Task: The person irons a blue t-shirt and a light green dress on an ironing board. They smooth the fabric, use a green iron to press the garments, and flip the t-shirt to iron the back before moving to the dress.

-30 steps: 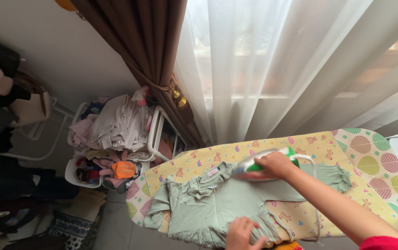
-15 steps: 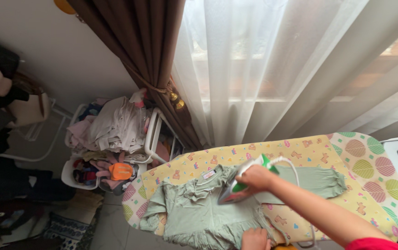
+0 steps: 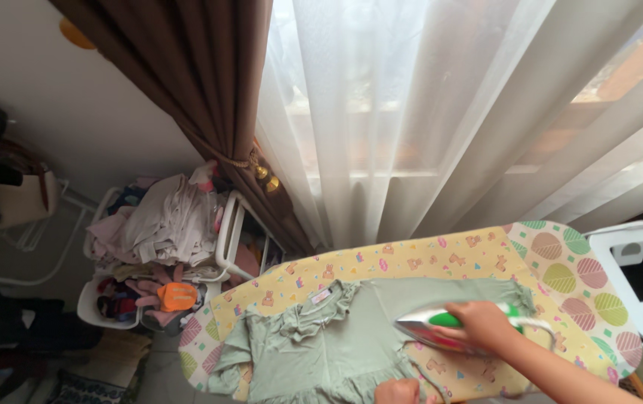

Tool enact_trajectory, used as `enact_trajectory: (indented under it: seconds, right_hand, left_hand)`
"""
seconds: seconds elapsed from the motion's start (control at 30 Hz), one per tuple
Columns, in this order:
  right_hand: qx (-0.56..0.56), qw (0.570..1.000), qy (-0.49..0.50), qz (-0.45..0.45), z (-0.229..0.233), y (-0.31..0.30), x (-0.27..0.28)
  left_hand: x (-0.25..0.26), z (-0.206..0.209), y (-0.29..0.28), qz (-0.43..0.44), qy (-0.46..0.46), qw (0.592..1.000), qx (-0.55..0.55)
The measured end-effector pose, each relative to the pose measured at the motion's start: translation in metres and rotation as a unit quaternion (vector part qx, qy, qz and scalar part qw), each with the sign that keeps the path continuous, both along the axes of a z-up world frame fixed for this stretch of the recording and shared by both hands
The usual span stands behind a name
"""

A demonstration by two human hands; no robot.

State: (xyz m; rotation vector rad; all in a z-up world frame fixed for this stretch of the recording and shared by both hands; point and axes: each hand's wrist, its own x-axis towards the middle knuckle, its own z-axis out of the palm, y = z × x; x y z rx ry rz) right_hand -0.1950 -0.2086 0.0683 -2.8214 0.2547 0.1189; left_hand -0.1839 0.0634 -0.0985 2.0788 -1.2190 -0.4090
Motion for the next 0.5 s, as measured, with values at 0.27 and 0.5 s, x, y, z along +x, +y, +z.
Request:
enact_trajectory:
  seconds: [0.27,0.5]
  right_hand:
    - [-0.065,0.968,0.083,-0.226,0.015,-0.027,-0.056]
    - [-0.024,0.935,0.104,-0.339,0.022,-0.111,-0.1]
  left_hand:
    - [0.016,-0.003,-0.016,0.154,0.016,0.981,0.119]
    - [0.018,-0.004,-0.033,0.189,0.007,0.958,0.215]
